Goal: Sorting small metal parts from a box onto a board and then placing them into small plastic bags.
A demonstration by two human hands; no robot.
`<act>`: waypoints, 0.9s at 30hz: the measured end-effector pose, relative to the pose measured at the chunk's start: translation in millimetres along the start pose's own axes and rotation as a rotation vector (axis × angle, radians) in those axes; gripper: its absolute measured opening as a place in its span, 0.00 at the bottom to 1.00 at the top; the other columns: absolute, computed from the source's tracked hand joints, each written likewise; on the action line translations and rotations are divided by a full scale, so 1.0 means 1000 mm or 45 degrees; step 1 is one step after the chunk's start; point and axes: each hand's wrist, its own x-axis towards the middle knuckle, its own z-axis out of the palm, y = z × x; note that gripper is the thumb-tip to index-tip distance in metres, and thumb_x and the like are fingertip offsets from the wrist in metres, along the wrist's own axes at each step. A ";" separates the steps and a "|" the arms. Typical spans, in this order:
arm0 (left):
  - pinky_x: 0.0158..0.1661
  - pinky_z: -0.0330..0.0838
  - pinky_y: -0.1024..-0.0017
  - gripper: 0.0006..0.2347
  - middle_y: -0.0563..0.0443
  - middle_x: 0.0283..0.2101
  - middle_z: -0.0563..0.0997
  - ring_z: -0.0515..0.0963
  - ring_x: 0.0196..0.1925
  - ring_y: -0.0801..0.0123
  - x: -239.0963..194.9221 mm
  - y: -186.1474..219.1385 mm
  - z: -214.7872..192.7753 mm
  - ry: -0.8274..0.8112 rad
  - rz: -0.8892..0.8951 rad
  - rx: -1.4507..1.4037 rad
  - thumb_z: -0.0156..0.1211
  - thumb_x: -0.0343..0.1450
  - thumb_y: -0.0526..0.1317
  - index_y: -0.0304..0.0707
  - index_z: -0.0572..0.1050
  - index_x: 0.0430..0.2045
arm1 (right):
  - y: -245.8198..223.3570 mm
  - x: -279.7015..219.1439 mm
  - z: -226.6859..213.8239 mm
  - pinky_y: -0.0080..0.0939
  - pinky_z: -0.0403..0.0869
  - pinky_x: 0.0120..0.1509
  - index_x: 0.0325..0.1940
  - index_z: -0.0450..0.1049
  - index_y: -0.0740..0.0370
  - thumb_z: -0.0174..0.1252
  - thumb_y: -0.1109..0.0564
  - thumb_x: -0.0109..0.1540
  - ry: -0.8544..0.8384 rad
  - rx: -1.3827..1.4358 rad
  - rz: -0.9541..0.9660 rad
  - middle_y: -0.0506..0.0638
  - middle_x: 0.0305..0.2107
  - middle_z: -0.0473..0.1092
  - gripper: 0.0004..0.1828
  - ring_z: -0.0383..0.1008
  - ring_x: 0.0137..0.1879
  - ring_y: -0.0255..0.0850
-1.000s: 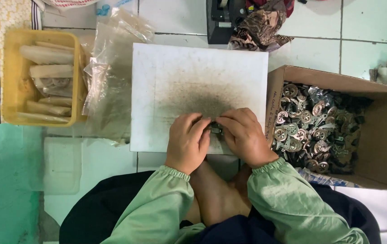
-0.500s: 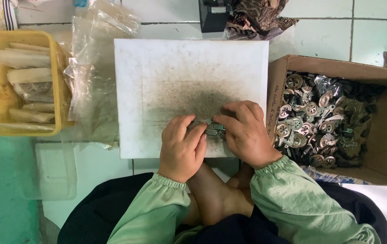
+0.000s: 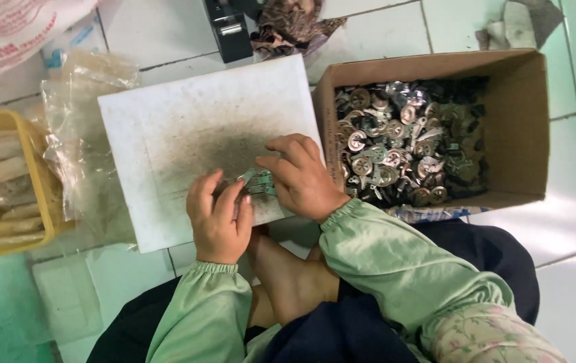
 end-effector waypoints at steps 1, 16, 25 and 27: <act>0.60 0.64 0.46 0.10 0.42 0.57 0.71 0.70 0.61 0.41 -0.005 0.003 0.000 0.000 0.035 -0.009 0.59 0.74 0.41 0.42 0.77 0.47 | -0.003 0.000 -0.007 0.53 0.71 0.65 0.49 0.82 0.55 0.54 0.66 0.63 0.029 -0.021 0.002 0.53 0.46 0.73 0.16 0.70 0.52 0.53; 0.61 0.65 0.50 0.09 0.46 0.57 0.75 0.73 0.63 0.44 -0.024 0.155 0.015 -0.268 0.449 -0.165 0.60 0.73 0.41 0.48 0.80 0.45 | 0.100 -0.098 -0.247 0.57 0.75 0.56 0.54 0.80 0.59 0.52 0.56 0.69 -0.675 -0.437 0.911 0.58 0.44 0.78 0.14 0.78 0.52 0.57; 0.58 0.70 0.48 0.10 0.42 0.52 0.75 0.75 0.59 0.43 0.021 0.186 0.127 -0.733 0.456 -0.252 0.57 0.75 0.39 0.41 0.77 0.48 | 0.150 -0.115 -0.203 0.63 0.81 0.48 0.57 0.79 0.52 0.54 0.54 0.68 -0.749 -0.355 1.105 0.59 0.46 0.77 0.16 0.80 0.49 0.58; 0.59 0.67 0.51 0.13 0.43 0.55 0.74 0.71 0.64 0.47 0.024 0.179 0.158 -0.891 0.400 0.019 0.58 0.74 0.43 0.42 0.76 0.51 | 0.131 -0.102 -0.214 0.61 0.79 0.56 0.54 0.81 0.56 0.51 0.59 0.66 -0.911 -0.548 1.054 0.58 0.43 0.78 0.17 0.78 0.51 0.57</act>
